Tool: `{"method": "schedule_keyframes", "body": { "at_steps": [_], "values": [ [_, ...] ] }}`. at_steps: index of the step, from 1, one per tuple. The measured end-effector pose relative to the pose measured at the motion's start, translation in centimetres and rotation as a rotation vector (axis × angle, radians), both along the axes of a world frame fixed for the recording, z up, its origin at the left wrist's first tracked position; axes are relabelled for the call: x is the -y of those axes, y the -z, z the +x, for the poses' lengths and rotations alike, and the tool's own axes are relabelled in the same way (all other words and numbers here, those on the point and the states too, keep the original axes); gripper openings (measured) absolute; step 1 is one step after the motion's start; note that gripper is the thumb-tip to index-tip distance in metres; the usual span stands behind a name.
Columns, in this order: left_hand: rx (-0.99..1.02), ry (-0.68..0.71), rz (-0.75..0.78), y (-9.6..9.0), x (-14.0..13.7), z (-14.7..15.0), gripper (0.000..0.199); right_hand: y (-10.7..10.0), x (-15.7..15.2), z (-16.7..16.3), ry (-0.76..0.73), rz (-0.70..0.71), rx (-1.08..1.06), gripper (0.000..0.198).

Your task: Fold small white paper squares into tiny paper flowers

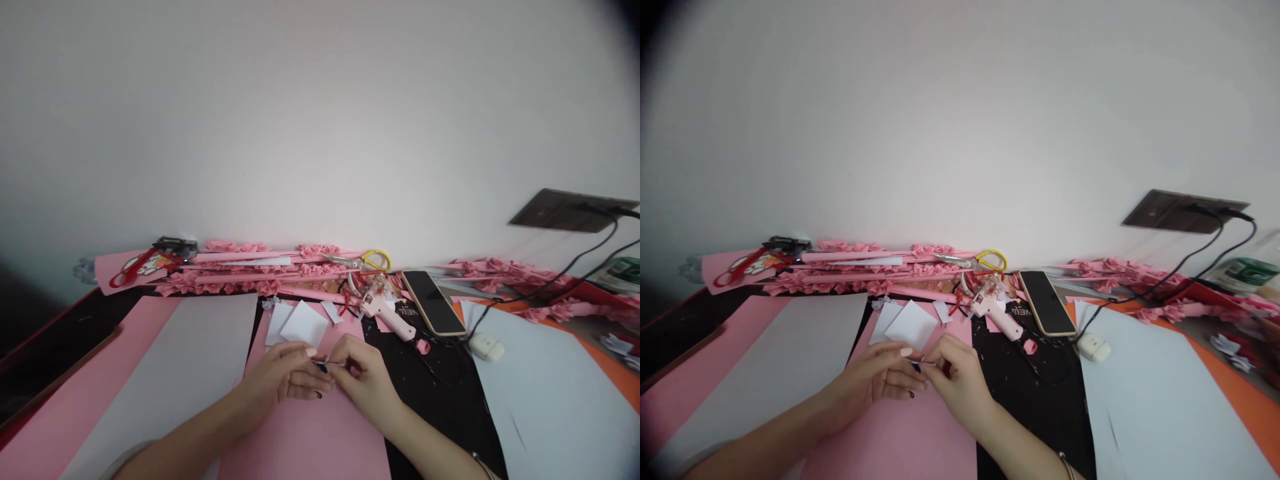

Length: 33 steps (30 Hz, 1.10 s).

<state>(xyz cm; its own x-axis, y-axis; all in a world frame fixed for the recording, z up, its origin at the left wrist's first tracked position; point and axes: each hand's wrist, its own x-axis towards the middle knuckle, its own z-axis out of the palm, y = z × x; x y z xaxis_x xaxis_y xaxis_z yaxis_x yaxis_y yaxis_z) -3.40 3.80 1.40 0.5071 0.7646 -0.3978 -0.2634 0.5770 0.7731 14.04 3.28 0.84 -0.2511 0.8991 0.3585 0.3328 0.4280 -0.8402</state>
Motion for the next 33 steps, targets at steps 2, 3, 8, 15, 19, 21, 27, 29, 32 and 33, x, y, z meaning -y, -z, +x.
{"method": "schedule_keyframes", "body": {
  "at_steps": [2, 3, 8, 15, 19, 21, 27, 29, 32, 33],
  "values": [
    [-0.040, -0.012, 0.021, 0.0, -0.2, 0.1, 0.024, -0.1, 0.0, 0.0, -0.033, 0.030, -0.016, 0.011],
    [-0.059, -0.023, 0.037, 0.1, -0.3, 0.1, 0.024, -0.2, 0.0, 0.0, -0.046, 0.039, -0.022, 0.009],
    [-0.141, -0.072, 0.101, 0.3, -0.8, -0.1, 0.027, -0.6, 0.0, 0.0, -0.072, 0.016, -0.019, 0.004],
    [-0.232, -0.024, 0.159, 0.5, -0.7, -0.1, 0.035, -0.5, -0.1, 0.2, -0.084, -0.067, 0.000, 0.016],
    [-0.233, 0.014, 0.193, 1.0, -0.7, 0.1, 0.035, -0.2, -0.2, 0.1, -0.052, -0.124, 0.026, 0.020],
    [-0.233, 0.033, 0.199, 1.2, -0.7, 0.1, 0.039, 0.0, -0.2, 0.0, -0.044, -0.148, 0.046, 0.021],
    [-0.240, 0.048, 0.192, 1.1, -0.7, 0.1, 0.043, 0.1, -0.3, -0.1, -0.049, -0.198, 0.055, 0.022],
    [-0.229, 0.023, 0.173, 0.9, -0.7, 0.1, 0.043, -0.1, -0.3, -0.1, -0.052, -0.189, 0.025, 0.023],
    [-0.215, -0.013, 0.162, 0.7, -0.7, 0.0, 0.045, -0.5, -0.2, -0.1, -0.052, -0.176, -0.006, 0.023],
    [-0.217, -0.028, 0.158, 0.6, -0.7, 0.0, 0.047, -0.5, -0.2, -0.1, -0.048, -0.174, -0.007, 0.023]
  ]
}}
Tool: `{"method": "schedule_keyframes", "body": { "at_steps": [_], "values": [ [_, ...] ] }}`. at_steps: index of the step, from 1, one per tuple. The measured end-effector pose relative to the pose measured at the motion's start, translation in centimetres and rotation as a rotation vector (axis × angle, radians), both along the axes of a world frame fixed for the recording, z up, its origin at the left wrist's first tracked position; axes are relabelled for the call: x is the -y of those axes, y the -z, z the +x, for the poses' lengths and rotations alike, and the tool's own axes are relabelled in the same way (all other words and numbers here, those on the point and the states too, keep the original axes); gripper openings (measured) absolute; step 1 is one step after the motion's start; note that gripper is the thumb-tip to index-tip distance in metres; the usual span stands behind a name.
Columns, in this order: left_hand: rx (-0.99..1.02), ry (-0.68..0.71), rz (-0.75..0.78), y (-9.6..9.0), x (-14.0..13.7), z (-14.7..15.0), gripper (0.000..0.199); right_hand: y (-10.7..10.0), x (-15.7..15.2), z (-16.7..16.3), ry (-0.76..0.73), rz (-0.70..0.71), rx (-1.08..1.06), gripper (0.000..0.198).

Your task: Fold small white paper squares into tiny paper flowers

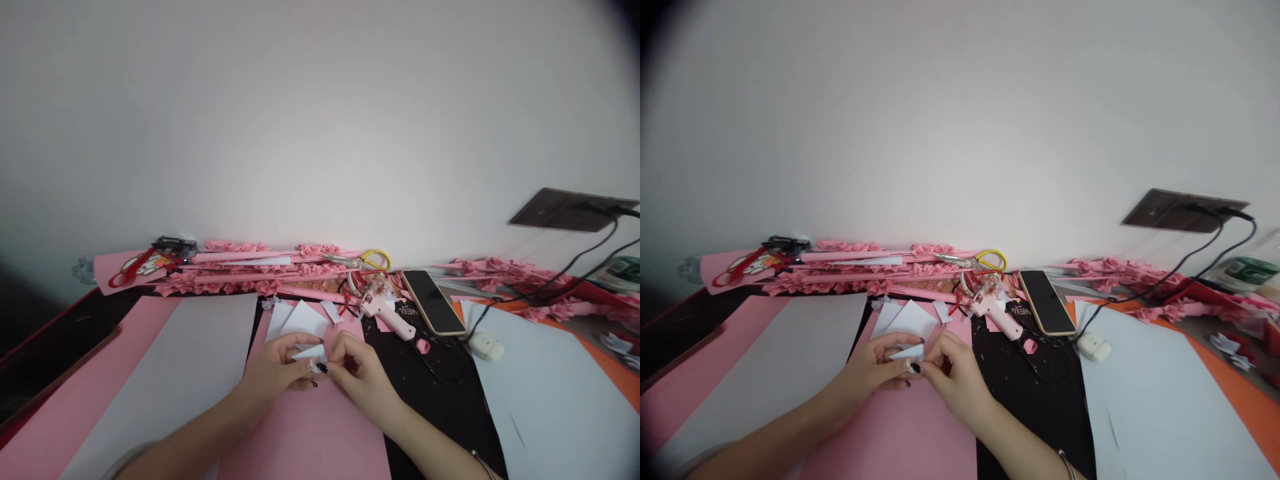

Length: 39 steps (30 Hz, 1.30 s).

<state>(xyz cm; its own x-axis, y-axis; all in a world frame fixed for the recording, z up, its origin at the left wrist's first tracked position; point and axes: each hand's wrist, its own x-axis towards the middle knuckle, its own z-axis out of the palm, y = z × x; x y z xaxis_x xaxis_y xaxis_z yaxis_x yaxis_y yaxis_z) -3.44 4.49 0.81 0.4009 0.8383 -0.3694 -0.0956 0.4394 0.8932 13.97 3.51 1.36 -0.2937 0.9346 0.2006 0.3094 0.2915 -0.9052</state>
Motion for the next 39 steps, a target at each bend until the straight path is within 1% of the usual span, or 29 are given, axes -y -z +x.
{"method": "schedule_keyframes", "body": {
  "at_steps": [5, 9, 15, 21, 26, 29, 32, 35, 39],
  "values": [
    [-0.010, -0.035, -0.027, -0.1, -0.1, -0.2, 0.048, 0.3, -0.1, -0.1, 0.010, -0.024, 0.006, 0.021],
    [-0.004, -0.001, 0.006, 0.4, 0.0, -0.1, 0.046, 0.7, 0.0, -0.1, 0.001, -0.042, -0.007, 0.020],
    [-0.042, 0.069, 0.044, 0.9, 0.1, 0.0, 0.037, 0.9, 0.1, -0.1, -0.009, -0.041, 0.044, 0.017],
    [-0.069, 0.059, 0.014, 0.5, 0.1, 0.1, 0.039, 1.2, 0.2, -0.1, -0.013, -0.020, 0.088, 0.015],
    [-0.037, 0.042, -0.008, 0.0, 0.2, 0.1, 0.040, 1.4, 0.1, 0.0, -0.019, -0.052, 0.063, 0.017],
    [-0.053, 0.034, -0.028, -0.1, 0.2, 0.1, 0.042, 1.3, 0.1, -0.1, -0.009, -0.064, 0.063, 0.018],
    [-0.048, 0.034, -0.018, 0.0, 0.2, 0.0, 0.041, 1.0, 0.1, -0.2, -0.001, -0.077, 0.062, 0.020],
    [-0.025, 0.064, 0.003, 0.0, 0.2, 0.0, 0.037, 0.7, 0.0, -0.2, 0.006, -0.086, 0.065, 0.021],
    [-0.003, 0.104, 0.023, 0.0, 0.2, -0.1, 0.033, 0.6, 0.1, -0.2, -0.009, -0.097, 0.046, 0.016]
  ]
}}
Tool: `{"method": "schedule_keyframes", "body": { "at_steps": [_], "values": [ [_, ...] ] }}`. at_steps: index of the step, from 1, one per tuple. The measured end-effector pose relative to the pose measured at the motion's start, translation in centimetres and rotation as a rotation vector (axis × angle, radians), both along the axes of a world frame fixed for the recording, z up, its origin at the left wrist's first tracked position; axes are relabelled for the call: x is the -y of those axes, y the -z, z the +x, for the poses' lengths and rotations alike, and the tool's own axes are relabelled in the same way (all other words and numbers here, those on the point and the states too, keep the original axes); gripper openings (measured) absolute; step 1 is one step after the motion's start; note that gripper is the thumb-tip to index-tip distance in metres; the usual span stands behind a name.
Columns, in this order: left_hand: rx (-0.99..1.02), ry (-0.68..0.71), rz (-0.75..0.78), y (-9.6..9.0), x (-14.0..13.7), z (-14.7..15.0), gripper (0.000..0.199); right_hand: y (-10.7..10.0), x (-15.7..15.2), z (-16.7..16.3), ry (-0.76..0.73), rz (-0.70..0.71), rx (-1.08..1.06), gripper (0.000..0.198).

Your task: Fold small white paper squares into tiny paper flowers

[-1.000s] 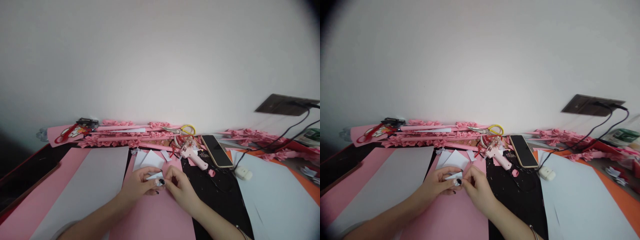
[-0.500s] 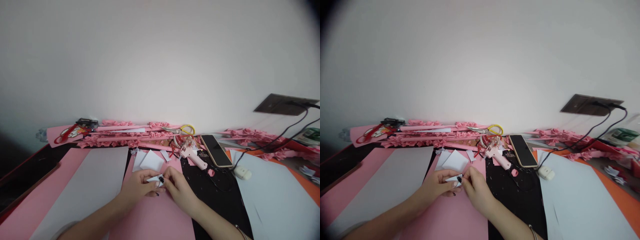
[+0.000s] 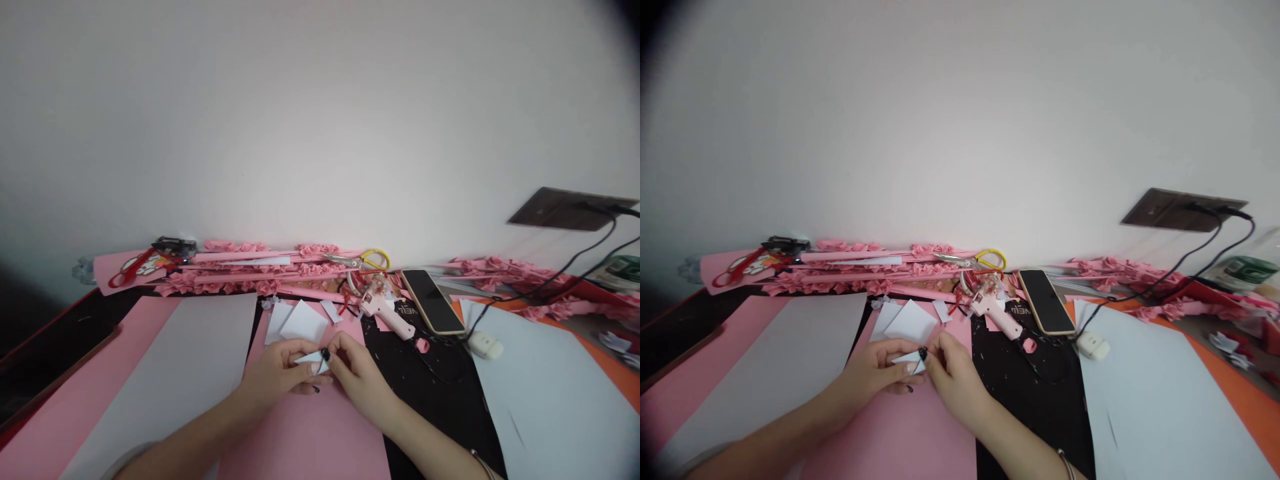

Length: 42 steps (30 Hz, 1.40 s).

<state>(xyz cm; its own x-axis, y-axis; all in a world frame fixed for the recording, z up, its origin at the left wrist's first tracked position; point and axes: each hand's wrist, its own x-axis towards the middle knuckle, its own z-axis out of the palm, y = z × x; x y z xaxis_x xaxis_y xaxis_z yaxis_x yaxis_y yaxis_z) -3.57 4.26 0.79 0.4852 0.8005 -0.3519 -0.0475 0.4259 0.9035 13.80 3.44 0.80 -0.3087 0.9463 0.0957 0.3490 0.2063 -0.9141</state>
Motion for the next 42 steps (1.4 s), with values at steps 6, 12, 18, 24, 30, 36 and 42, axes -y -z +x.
{"method": "schedule_keyframes", "body": {
  "at_steps": [6, 12, 18, 24, 30, 36, 42],
  "values": [
    [0.037, 0.034, -0.006, 0.17, -0.08, 0.01, 0.031, 0.22, -0.02, 0.05, -0.036, -0.048, -0.084, 0.012],
    [0.018, 0.040, -0.010, -0.01, -0.06, 0.18, 0.029, 0.31, 0.23, 0.13, -0.040, -0.020, -0.099, 0.013],
    [-0.006, 0.027, 0.000, 0.38, -0.01, 0.31, 0.028, 0.40, 0.24, 0.15, -0.038, -0.014, -0.081, 0.013],
    [0.014, 0.011, -0.001, 0.87, 0.05, 0.20, 0.027, 0.35, -0.08, 0.08, -0.023, -0.088, -0.133, 0.013],
    [-0.012, 0.009, 0.008, 0.67, 0.05, 0.20, 0.033, 0.29, -0.22, 0.28, -0.038, -0.147, -0.200, 0.021],
    [-0.039, 0.009, 0.010, 0.48, 0.07, 0.37, 0.038, 0.14, -0.49, 0.50, -0.068, -0.120, -0.107, 0.027],
    [-0.011, 0.052, 0.038, 0.33, 0.12, 0.33, 0.040, -0.17, -0.67, 0.57, -0.119, -0.108, -0.045, 0.028]
  ]
}}
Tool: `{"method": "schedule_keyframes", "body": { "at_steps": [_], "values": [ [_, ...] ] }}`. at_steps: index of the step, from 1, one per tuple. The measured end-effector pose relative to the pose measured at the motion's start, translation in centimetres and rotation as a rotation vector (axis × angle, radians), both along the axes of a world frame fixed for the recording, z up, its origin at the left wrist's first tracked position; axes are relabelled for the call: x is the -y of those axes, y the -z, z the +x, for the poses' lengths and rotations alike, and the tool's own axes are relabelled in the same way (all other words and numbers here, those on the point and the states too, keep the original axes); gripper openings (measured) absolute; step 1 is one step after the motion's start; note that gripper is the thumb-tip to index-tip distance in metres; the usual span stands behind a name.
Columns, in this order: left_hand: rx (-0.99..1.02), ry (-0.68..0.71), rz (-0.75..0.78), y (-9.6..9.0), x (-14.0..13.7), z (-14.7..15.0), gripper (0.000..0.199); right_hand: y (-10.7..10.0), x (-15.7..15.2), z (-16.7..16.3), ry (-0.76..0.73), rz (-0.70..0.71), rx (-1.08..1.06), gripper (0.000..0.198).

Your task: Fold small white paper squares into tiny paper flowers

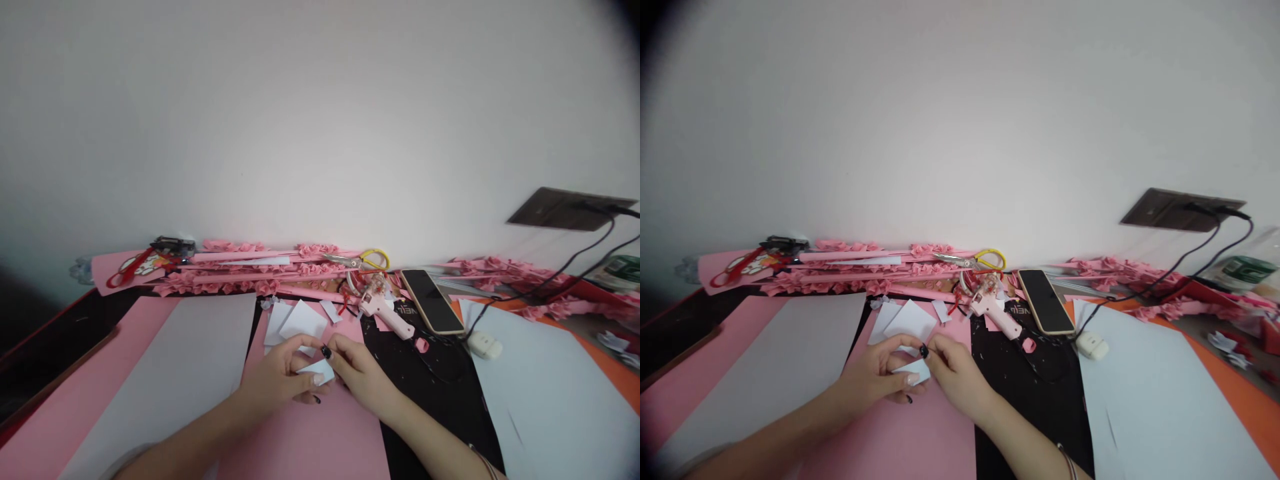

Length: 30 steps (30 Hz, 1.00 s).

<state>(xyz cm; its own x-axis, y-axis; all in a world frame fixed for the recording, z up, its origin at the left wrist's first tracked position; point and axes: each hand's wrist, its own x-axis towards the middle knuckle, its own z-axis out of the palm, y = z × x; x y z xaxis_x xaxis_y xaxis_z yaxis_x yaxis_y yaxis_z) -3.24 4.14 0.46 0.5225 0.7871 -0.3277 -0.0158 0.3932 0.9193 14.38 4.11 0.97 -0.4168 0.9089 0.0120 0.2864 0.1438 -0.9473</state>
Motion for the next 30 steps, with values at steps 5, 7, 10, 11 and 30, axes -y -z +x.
{"method": "schedule_keyframes", "body": {
  "at_steps": [5, 7, 10, 11, 30],
  "values": [
    [0.020, 0.030, 0.013, -0.01, 0.14, -0.09, 0.036, 0.08, 0.16, -0.13, 0.019, 0.051, 0.037, 0.026],
    [0.014, 0.039, 0.031, -0.09, 0.19, -0.04, 0.033, 0.12, 0.22, -0.18, 0.022, 0.051, 0.035, 0.025],
    [-0.011, 0.024, 0.049, -0.38, 0.25, 0.10, 0.030, 0.02, 0.23, -0.14, 0.011, 0.024, 0.020, 0.025],
    [-0.019, 0.014, 0.049, -0.48, 0.26, 0.14, 0.030, -0.05, 0.21, -0.10, 0.008, 0.016, 0.018, 0.026],
    [0.014, 0.013, 0.044, -0.01, 0.06, -0.13, 0.032, -0.47, 0.43, -0.16, -0.070, 0.083, 0.121, 0.027]
  ]
}}
